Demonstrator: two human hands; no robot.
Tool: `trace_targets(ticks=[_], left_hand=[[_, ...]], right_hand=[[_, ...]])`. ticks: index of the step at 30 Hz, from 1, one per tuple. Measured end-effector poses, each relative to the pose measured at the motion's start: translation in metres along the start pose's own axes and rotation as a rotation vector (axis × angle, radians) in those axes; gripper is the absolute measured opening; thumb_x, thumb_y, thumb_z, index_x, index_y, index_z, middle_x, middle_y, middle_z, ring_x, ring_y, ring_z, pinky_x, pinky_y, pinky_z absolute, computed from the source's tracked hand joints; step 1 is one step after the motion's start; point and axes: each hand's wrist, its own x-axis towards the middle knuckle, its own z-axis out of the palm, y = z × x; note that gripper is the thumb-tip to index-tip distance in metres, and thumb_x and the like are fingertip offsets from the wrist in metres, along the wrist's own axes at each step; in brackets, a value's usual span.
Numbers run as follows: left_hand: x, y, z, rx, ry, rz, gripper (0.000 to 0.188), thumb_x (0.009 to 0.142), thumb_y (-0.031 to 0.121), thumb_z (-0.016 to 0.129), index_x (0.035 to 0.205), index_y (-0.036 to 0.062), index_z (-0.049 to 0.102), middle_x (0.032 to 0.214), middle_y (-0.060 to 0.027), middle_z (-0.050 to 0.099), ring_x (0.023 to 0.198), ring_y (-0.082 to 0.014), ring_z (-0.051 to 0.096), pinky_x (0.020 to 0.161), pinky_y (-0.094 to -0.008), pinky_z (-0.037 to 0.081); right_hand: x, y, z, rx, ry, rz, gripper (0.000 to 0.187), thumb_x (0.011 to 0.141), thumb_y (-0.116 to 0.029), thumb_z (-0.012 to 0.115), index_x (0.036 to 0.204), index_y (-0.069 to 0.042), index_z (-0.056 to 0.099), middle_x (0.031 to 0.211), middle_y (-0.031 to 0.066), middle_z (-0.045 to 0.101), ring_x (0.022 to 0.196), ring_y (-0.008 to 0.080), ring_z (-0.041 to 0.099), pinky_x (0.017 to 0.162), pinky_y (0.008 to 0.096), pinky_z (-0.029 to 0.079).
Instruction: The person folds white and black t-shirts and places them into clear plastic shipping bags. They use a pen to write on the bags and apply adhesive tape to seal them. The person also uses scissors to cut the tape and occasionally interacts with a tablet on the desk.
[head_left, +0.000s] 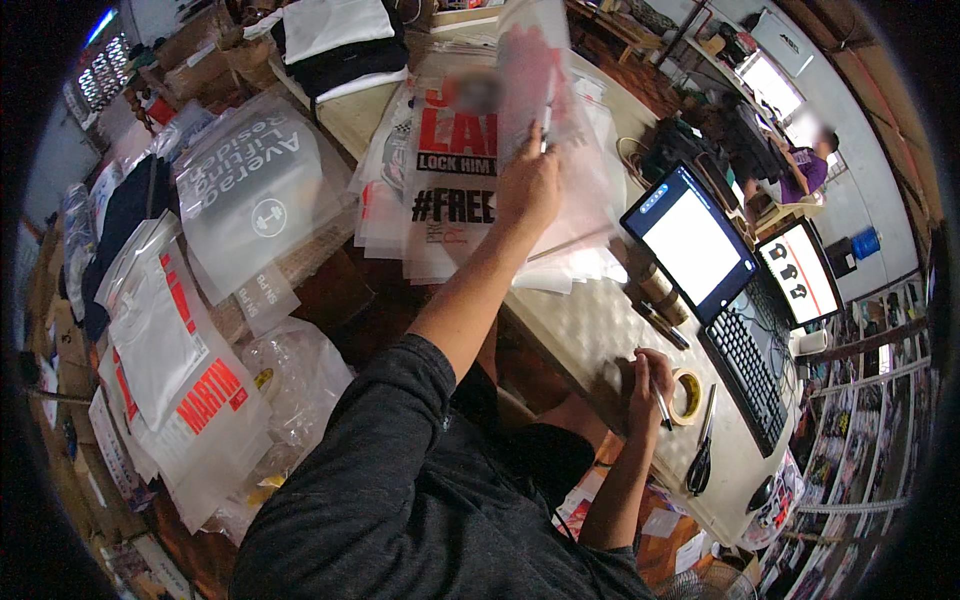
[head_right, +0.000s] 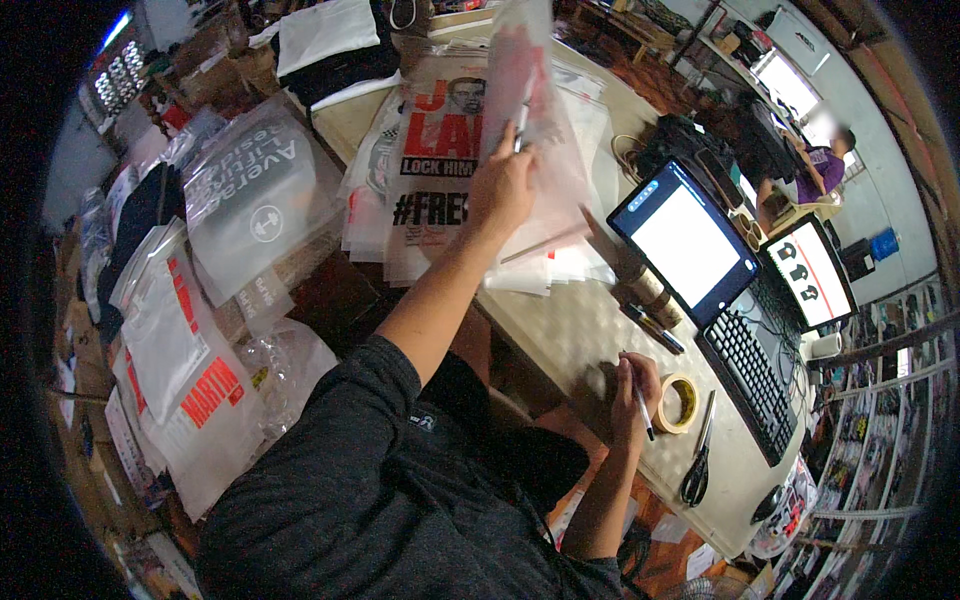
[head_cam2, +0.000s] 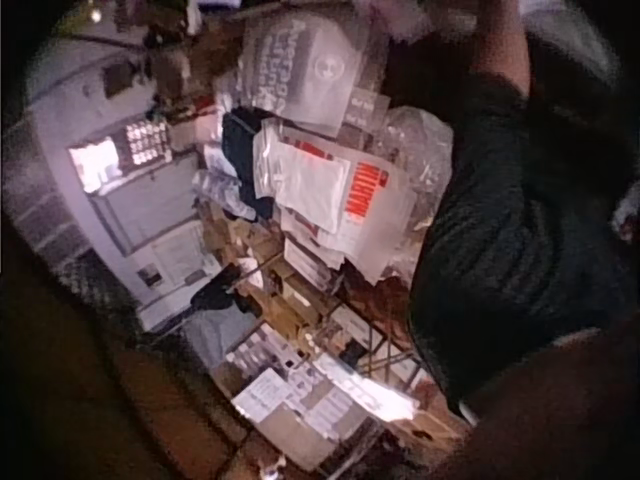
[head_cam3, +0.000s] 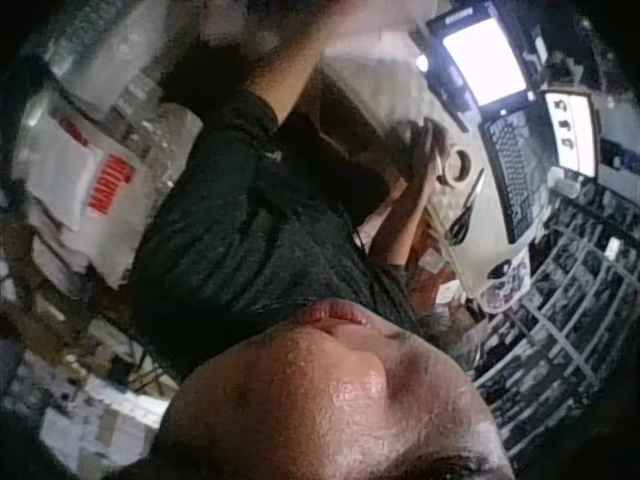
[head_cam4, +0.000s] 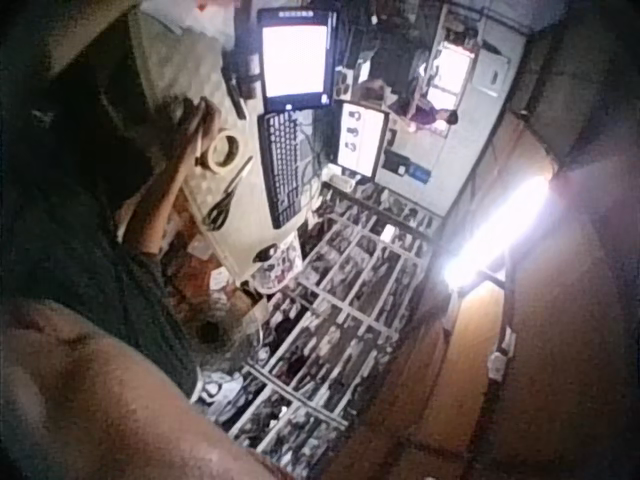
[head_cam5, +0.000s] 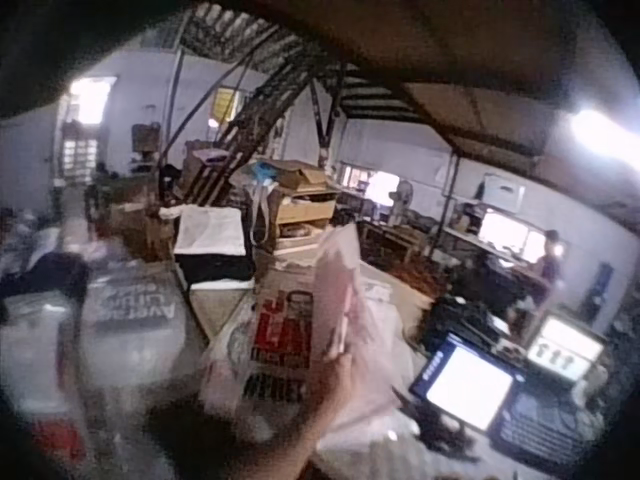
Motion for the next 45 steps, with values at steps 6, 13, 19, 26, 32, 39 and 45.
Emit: trace_targets(ticks=[6, 13, 19, 26, 32, 39, 45], left_hand=[[-0.019, 0.021, 0.025, -0.231, -0.164, 0.117, 0.041, 0.078, 0.001, 0.053, 0.118, -0.0018, 0.062, 0.143, -0.0254, 0.040, 0.119, -0.0391, 0.053, 0.099, -0.0407, 0.044], [-0.028, -0.044, -0.050, -0.588, 0.079, -0.022, 0.033, 0.091, 0.006, 0.051, 0.122, -0.0010, 0.058, 0.124, -0.0191, 0.060, 0.112, -0.0309, 0.060, 0.096, -0.0364, 0.046], [-0.057, -0.143, -0.066, 0.541, -0.169, -0.433, 0.054, 0.086, 0.032, 0.058, 0.134, 0.0070, 0.049, 0.153, -0.0149, 0.024, 0.142, -0.0373, 0.019, 0.109, -0.0673, 0.015], [-0.053, -0.183, -0.049, 0.619, 0.005, -0.241, 0.036, 0.087, 0.022, 0.051, 0.120, 0.0138, 0.062, 0.143, -0.0071, 0.043, 0.138, -0.0324, 0.030, 0.109, -0.0659, 0.018], [-0.022, -0.087, -0.062, 0.257, -0.040, -0.368, 0.023, 0.085, 0.018, 0.052, 0.098, 0.0067, 0.067, 0.091, -0.0199, 0.068, 0.086, -0.0404, 0.065, 0.077, -0.0471, 0.052], [-0.009, -0.058, -0.030, -0.001, 0.114, -0.091, 0.021, 0.086, 0.015, 0.052, 0.099, 0.0047, 0.064, 0.092, -0.0218, 0.067, 0.088, -0.0402, 0.065, 0.078, -0.0492, 0.051], [-0.016, 0.001, 0.014, -0.110, 0.052, 0.055, 0.031, 0.079, 0.002, 0.053, 0.108, 0.0047, 0.064, 0.112, -0.0166, 0.065, 0.094, -0.0360, 0.065, 0.081, -0.0435, 0.053]], right_hand=[[0.001, -0.005, 0.001, -0.024, -0.016, -0.002, 0.014, 0.095, -0.014, 0.058, 0.098, -0.001, 0.063, 0.090, 0.0052, 0.062, 0.079, 0.0114, 0.058, 0.074, 0.0250, 0.045], [-0.001, -0.004, -0.004, -0.054, 0.013, -0.023, 0.014, 0.094, -0.014, 0.059, 0.097, -0.001, 0.063, 0.090, 0.0051, 0.063, 0.079, 0.0116, 0.058, 0.075, 0.0252, 0.045], [0.004, -0.002, 0.001, -0.105, -0.024, -0.081, 0.015, 0.094, -0.014, 0.059, 0.098, 0.000, 0.063, 0.090, 0.0048, 0.063, 0.078, 0.0113, 0.058, 0.074, 0.0249, 0.045], [0.002, 0.004, 0.001, -0.064, -0.017, -0.070, 0.013, 0.094, -0.012, 0.058, 0.098, -0.001, 0.063, 0.089, 0.0041, 0.063, 0.078, 0.0108, 0.057, 0.074, 0.0241, 0.045], [0.001, 0.003, -0.002, 0.000, -0.001, -0.005, 0.010, 0.092, -0.008, 0.059, 0.094, 0.001, 0.063, 0.088, 0.0070, 0.063, 0.080, 0.0143, 0.057, 0.074, 0.0259, 0.045], [0.000, 0.001, 0.001, -0.057, -0.012, -0.055, 0.014, 0.095, -0.014, 0.057, 0.099, -0.001, 0.063, 0.091, 0.0050, 0.064, 0.078, 0.0109, 0.058, 0.073, 0.0246, 0.046], [0.002, 0.010, -0.003, -0.089, -0.019, -0.062, 0.013, 0.095, -0.013, 0.057, 0.098, -0.001, 0.063, 0.090, 0.0058, 0.064, 0.077, 0.0117, 0.058, 0.073, 0.0249, 0.046]])
